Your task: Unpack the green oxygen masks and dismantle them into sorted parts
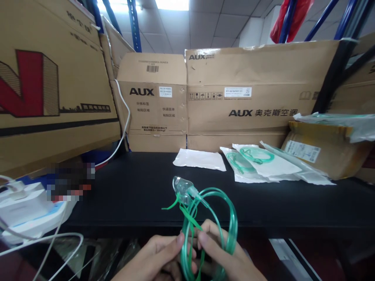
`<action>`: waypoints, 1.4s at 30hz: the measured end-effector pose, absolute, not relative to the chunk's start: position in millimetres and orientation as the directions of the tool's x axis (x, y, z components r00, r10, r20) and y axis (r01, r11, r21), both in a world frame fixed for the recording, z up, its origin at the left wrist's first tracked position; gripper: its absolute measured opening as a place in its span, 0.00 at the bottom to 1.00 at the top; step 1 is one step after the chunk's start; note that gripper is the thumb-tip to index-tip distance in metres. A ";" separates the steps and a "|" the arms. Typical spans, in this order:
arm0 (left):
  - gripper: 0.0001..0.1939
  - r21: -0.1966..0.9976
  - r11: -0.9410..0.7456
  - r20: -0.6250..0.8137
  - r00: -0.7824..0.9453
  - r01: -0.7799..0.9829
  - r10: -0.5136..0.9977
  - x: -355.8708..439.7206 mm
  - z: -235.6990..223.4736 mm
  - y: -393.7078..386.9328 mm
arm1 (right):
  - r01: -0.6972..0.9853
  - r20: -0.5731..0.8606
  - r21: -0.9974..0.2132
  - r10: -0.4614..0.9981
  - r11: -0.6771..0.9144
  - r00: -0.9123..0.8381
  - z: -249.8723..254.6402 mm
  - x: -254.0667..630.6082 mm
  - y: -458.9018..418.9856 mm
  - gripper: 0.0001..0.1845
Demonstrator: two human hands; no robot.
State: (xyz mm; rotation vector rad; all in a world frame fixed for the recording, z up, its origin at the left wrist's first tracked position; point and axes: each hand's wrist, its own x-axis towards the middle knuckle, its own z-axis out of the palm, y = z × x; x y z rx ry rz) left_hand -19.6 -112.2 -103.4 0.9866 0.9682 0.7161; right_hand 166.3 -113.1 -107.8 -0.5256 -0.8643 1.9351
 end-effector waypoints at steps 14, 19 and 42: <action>0.31 0.694 -0.276 0.127 0.264 0.666 0.956 6.5 -42.9 -73.4 | -0.940 -0.271 -0.217 0.941 -0.264 -0.202 -89.8 198.8 -85.7 0.04; 0.27 0.235 -0.522 0.335 0.435 0.820 0.836 24.5 -12.0 -16.5 | -0.980 -0.310 -0.124 0.945 -0.153 -0.109 -77.7 208.7 -85.2 0.06; 0.13 0.086 -0.600 0.104 0.592 0.796 0.800 44.8 -16.8 25.9 | -0.931 -0.076 -0.361 0.994 0.044 0.076 -114.2 199.7 -77.9 0.05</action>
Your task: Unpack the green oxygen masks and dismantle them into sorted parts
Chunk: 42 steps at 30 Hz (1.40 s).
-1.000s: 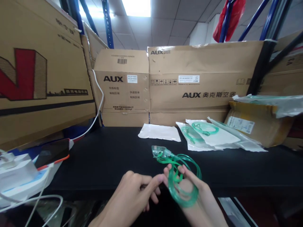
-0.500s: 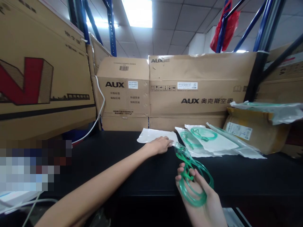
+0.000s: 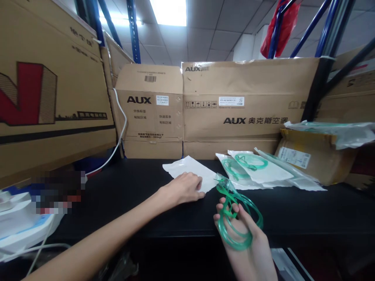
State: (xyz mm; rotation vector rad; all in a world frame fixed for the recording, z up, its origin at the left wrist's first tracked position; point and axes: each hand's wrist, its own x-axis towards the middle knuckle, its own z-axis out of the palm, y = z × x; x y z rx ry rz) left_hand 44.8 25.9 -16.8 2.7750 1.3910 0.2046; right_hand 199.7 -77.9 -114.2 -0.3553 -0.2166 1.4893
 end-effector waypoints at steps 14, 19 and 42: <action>0.09 0.267 -0.569 0.144 0.552 0.777 0.821 30.3 -24.0 36.5 | -0.920 -0.103 -0.391 0.993 0.014 0.059 -98.5 195.6 -85.7 0.06; 0.09 0.226 -0.549 0.156 0.527 0.804 0.836 30.9 -32.8 34.3 | -0.869 0.039 -0.489 0.997 0.077 0.066 -106.3 195.8 -85.8 0.10; 0.18 0.399 -0.497 0.333 0.383 0.770 0.861 48.3 -40.7 14.6 | -0.773 0.007 -0.624 0.988 -0.116 -0.154 -111.8 200.2 -88.3 0.20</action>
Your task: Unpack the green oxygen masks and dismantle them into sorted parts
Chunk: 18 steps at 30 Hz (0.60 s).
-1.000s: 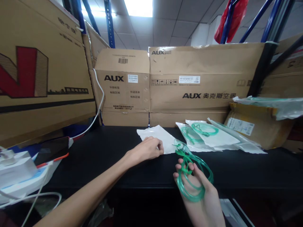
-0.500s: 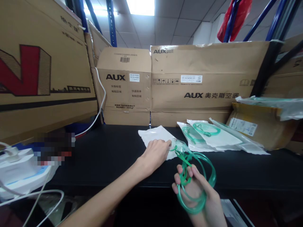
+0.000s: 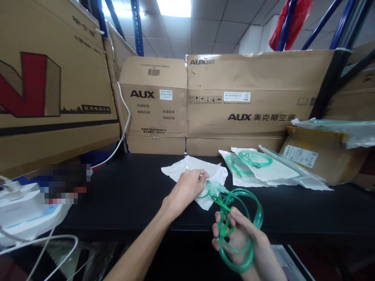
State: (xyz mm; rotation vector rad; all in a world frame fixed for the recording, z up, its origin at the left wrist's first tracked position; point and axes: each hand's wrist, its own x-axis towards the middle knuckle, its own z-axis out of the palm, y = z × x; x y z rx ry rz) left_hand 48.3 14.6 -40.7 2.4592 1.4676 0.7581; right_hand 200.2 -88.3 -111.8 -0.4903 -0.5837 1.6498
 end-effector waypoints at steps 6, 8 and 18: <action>0.17 0.341 -0.634 0.429 0.485 0.694 0.762 52.7 -44.5 -2.1 | -0.660 0.025 -0.731 0.960 -0.173 -0.279 -98.4 206.8 -91.9 0.17; 0.16 0.334 -0.663 0.445 0.508 0.670 0.737 50.8 -43.5 -3.5 | -0.604 0.017 -0.775 0.950 -0.184 -0.312 -93.9 209.2 -93.3 0.17; 0.15 0.417 -0.781 0.532 0.572 0.465 0.625 47.9 -42.8 -8.0 | -0.513 -0.043 -0.811 0.904 -0.280 -0.425 -97.8 215.3 -87.1 0.13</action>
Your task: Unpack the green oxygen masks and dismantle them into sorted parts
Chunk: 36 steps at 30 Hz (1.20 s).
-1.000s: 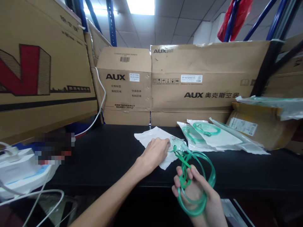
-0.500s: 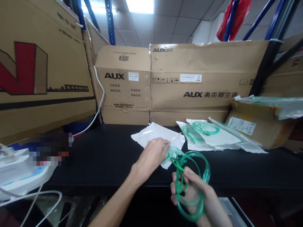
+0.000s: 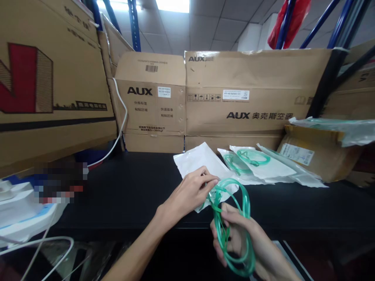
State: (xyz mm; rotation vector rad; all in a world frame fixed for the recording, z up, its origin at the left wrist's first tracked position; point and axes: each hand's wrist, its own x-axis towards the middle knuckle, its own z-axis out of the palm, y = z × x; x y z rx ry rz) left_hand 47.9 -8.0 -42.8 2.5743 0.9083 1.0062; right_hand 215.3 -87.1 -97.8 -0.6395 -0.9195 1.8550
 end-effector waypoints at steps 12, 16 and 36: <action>0.15 0.522 -0.816 0.423 0.756 0.248 0.500 41.4 -34.3 -13.5 | -0.630 -0.119 -0.638 0.865 -0.443 -0.488 -87.7 213.5 -82.4 0.16; 0.15 0.584 -0.776 0.372 0.771 0.239 0.517 39.5 -34.9 -10.4 | -0.632 -0.161 -0.649 0.889 -0.422 -0.428 -78.1 206.4 -80.2 0.16; 0.15 0.480 -0.796 0.542 0.589 0.368 0.599 51.4 -48.5 -5.9 | -0.336 0.026 -0.942 0.998 0.008 -0.050 -92.7 230.1 -87.2 0.49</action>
